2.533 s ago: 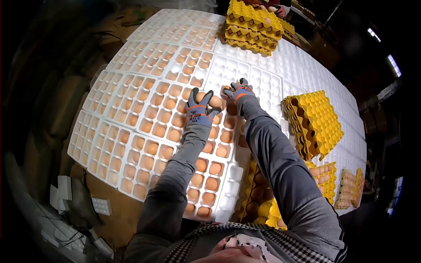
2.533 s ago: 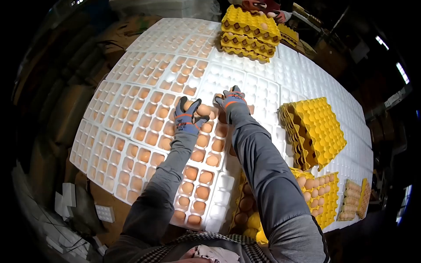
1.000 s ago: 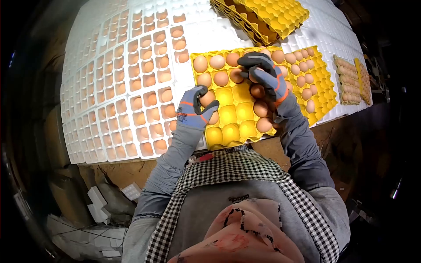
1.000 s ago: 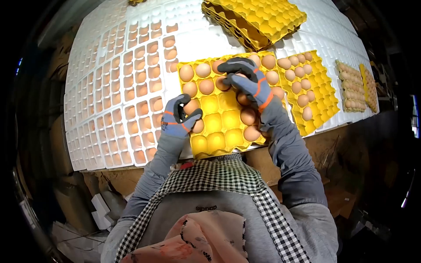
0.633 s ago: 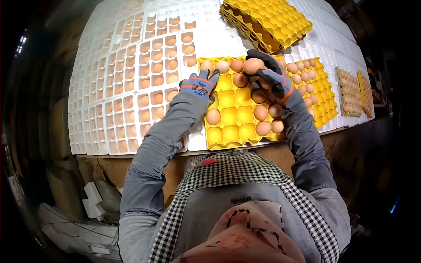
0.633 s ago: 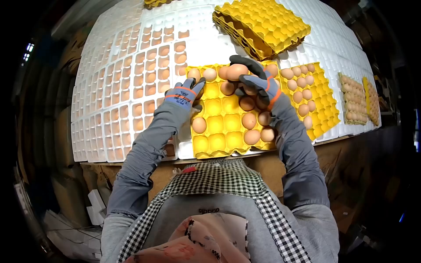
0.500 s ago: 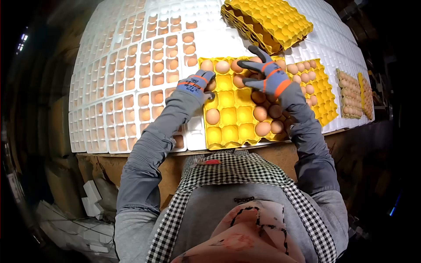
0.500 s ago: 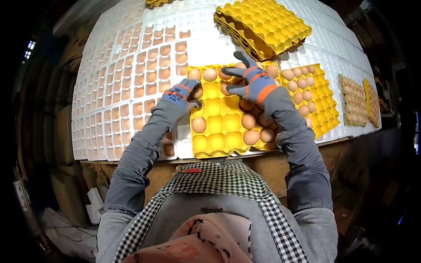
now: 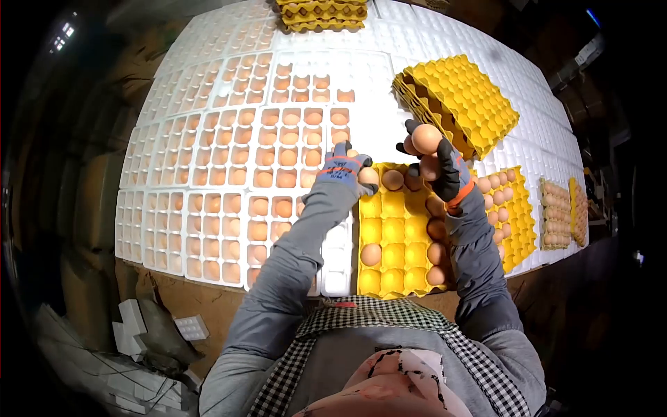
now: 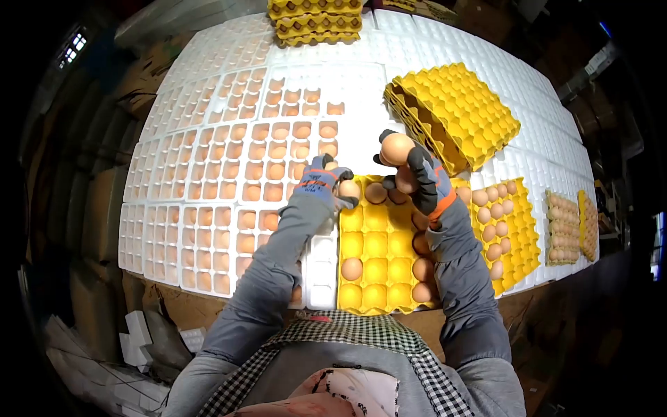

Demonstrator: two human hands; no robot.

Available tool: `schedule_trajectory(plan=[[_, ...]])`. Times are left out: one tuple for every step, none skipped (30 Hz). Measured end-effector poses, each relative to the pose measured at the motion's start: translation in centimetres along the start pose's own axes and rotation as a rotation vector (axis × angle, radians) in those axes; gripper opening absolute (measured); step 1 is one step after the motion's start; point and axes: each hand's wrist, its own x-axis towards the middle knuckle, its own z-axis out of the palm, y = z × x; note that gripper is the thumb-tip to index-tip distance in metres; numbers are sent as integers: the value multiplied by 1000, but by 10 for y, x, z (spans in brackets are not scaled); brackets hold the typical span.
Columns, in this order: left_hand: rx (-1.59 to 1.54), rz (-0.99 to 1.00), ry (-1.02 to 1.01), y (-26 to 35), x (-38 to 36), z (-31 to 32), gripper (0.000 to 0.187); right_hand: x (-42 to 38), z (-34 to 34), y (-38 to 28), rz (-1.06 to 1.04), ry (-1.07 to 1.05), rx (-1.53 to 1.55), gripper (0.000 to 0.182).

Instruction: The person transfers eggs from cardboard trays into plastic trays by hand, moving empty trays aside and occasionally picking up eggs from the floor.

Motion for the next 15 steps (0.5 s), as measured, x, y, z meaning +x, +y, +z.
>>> schedule_trajectory(plan=[[-126,83,84,-16,0,11,58,28,-5,9,25,-13,-32,62],[-255,162,164,-34,2,27,59,61,-15,24,56,-26,-65,63],[-512,167,199,-48,2,38,61,95,-9,32,6,49,-221,59],[-375,244,342,-70,14,59,59,132,-1,43,-47,123,-376,56],[-661,229,359,-76,22,51,56,175,-6,58,-124,181,-731,55],[-946,214,367,-84,31,42,53,217,-14,79,-205,242,-1082,54],[-815,278,514,-100,48,35,49,251,-20,103,-218,359,-1171,52],[-912,251,617,-115,68,36,47,268,-12,101,-160,366,-1431,55],[-779,223,645,-126,85,21,45,283,-2,97,9,294,-1593,57],[-647,196,668,-137,106,5,44,299,3,95,186,219,-1747,60],[-515,142,729,-146,133,0,48,348,-45,155,215,296,-1415,64],[-384,90,781,-154,161,-3,52,354,-43,153,219,302,-1418,64],[-441,86,749,-160,187,-9,56,354,-37,141,-9,288,-1298,61],[-502,80,717,-164,212,-14,61,354,-31,130,-231,269,-1172,59],[-347,45,698,-162,235,-23,58,358,-22,124,-278,305,-1228,62]])
